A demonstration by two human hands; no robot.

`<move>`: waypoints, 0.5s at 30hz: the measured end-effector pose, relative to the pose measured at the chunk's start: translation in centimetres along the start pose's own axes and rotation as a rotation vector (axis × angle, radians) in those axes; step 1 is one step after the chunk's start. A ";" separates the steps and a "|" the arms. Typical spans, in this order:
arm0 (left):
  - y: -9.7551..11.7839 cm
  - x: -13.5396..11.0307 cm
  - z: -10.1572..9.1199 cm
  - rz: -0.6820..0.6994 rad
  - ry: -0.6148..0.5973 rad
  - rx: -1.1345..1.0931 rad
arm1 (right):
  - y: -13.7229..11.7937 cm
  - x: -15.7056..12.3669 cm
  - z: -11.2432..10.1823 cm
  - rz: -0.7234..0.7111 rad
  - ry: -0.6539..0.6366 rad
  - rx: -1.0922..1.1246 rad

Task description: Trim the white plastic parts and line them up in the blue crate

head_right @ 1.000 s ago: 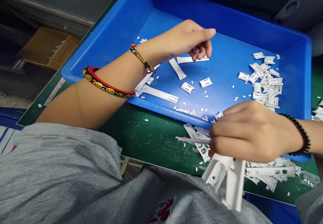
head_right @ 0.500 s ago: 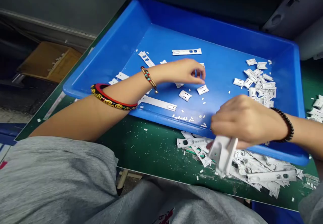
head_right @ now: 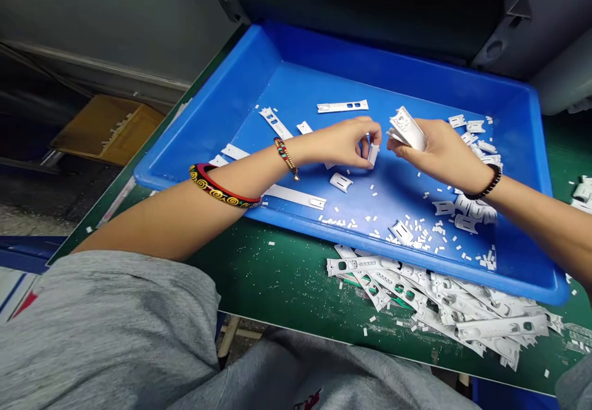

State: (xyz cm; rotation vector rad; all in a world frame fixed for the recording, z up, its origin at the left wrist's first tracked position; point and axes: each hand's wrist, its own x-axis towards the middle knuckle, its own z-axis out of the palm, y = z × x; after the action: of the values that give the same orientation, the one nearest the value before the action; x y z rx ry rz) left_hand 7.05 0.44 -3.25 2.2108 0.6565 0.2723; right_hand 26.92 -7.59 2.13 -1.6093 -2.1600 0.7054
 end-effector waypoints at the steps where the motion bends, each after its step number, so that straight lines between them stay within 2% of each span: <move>1: 0.1 0.0 -0.1 -0.014 0.040 -0.052 | 0.2 0.3 0.0 0.017 0.011 -0.037; 3: 0.7 -0.1 -0.2 -0.022 0.085 -0.153 | 0.6 0.6 0.2 0.057 0.020 -0.042; 6: 1.9 -0.4 -0.1 0.011 0.130 -0.239 | 0.8 0.8 0.6 0.145 -0.102 0.180; 9: 2.6 -0.5 -0.1 0.042 0.144 -0.218 | 0.9 1.0 0.9 0.203 -0.195 0.338; 12: 2.5 -0.4 -0.5 0.068 0.194 -0.120 | 1.0 1.3 0.8 0.228 -0.172 0.359; 15: 3.1 -1.0 -1.8 0.082 0.363 -0.021 | 1.2 1.3 0.5 0.207 -0.141 0.393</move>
State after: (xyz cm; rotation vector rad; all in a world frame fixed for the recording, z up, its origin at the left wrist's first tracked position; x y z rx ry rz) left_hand 6.66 -0.63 0.27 2.1899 0.7506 0.7309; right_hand 27.18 -6.13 0.95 -1.6165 -1.8083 1.2524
